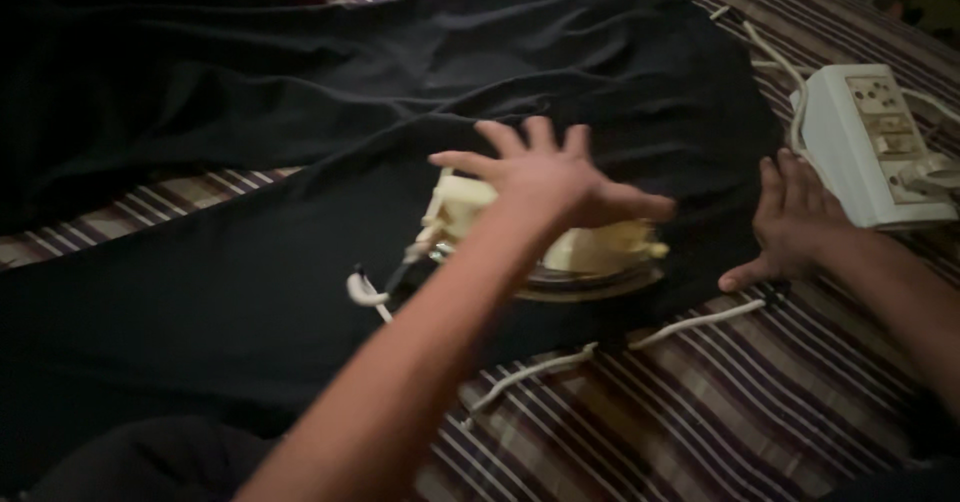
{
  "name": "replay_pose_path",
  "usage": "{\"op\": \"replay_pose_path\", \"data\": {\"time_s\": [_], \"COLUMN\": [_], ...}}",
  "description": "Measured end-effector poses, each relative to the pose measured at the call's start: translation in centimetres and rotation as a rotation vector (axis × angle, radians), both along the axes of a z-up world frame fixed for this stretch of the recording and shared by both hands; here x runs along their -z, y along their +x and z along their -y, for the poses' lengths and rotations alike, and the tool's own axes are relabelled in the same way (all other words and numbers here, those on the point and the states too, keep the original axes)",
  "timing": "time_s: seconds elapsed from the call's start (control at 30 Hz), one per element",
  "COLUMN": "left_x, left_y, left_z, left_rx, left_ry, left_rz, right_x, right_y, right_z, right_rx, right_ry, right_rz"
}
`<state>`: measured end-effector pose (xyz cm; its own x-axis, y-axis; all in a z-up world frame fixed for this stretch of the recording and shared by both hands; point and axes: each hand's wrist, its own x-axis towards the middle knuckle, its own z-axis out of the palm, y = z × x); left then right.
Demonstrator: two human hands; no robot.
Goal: The person irons a pair of black pants laid out on a bed. They use a handheld iron to smooth the fabric, moving it back and forth across the surface while occasionally adjusting the pants with their other hand.
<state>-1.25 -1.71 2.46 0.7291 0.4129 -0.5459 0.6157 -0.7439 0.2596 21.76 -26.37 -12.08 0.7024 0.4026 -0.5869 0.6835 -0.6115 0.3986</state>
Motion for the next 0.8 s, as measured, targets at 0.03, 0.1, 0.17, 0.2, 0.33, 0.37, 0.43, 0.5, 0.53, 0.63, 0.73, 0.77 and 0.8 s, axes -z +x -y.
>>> {"op": "replay_pose_path", "data": {"time_s": [0.03,0.1,0.17,0.2,0.33,0.37,0.43,0.5,0.53,0.63,0.73,0.77,0.8], "left_x": [0.2,0.9,2.0,2.5,3.3,3.2,3.6,4.4,4.9,5.3,5.3,5.2,5.1], "left_y": [-0.9,-2.9,-5.9,-7.6,-14.3,-16.1,-18.7,-19.5,-19.3,-18.2,-15.0,-13.7,-12.1], "left_z": [-1.1,-3.5,-6.5,-8.2,-14.8,-16.0,-17.4,-18.1,-18.2,-18.0,-16.1,-15.0,-13.8], "left_rx": [-0.014,-0.058,-0.122,-0.157,-0.462,-0.499,-0.541,-0.549,-0.500,-0.379,-0.285,-0.248,-0.212], "left_ry": [0.004,0.020,0.031,0.028,0.036,0.052,0.101,0.162,0.191,0.256,0.240,0.226,0.231], "left_rz": [-0.030,-0.093,-0.160,-0.193,-0.174,-0.188,-0.171,-0.109,-0.124,-0.136,-0.065,-0.046,-0.037], "right_x": [0.1,0.0,0.1,0.1,0.0,0.0,0.0,-0.1,-0.4,0.5,0.5,0.6,0.7], "right_y": [-0.1,-0.2,-0.2,-0.3,-0.4,-0.4,-0.6,-0.4,-0.1,-0.3,0.2,0.2,0.1], "right_z": [-0.1,-0.2,-0.1,0.0,-0.1,-0.1,-0.2,-0.1,0.2,0.0,0.2,0.1,0.1], "right_rx": [-0.009,-0.017,-0.015,-0.024,-0.046,-0.049,-0.057,-0.063,-0.066,-0.038,-0.036,-0.047,-0.042], "right_ry": [0.016,0.035,0.042,0.033,0.013,0.009,0.005,0.016,0.030,0.032,0.032,0.034,0.026], "right_rz": [-0.008,-0.013,-0.007,-0.002,0.010,0.006,0.010,0.012,0.011,-0.006,0.001,0.002,-0.002]}}
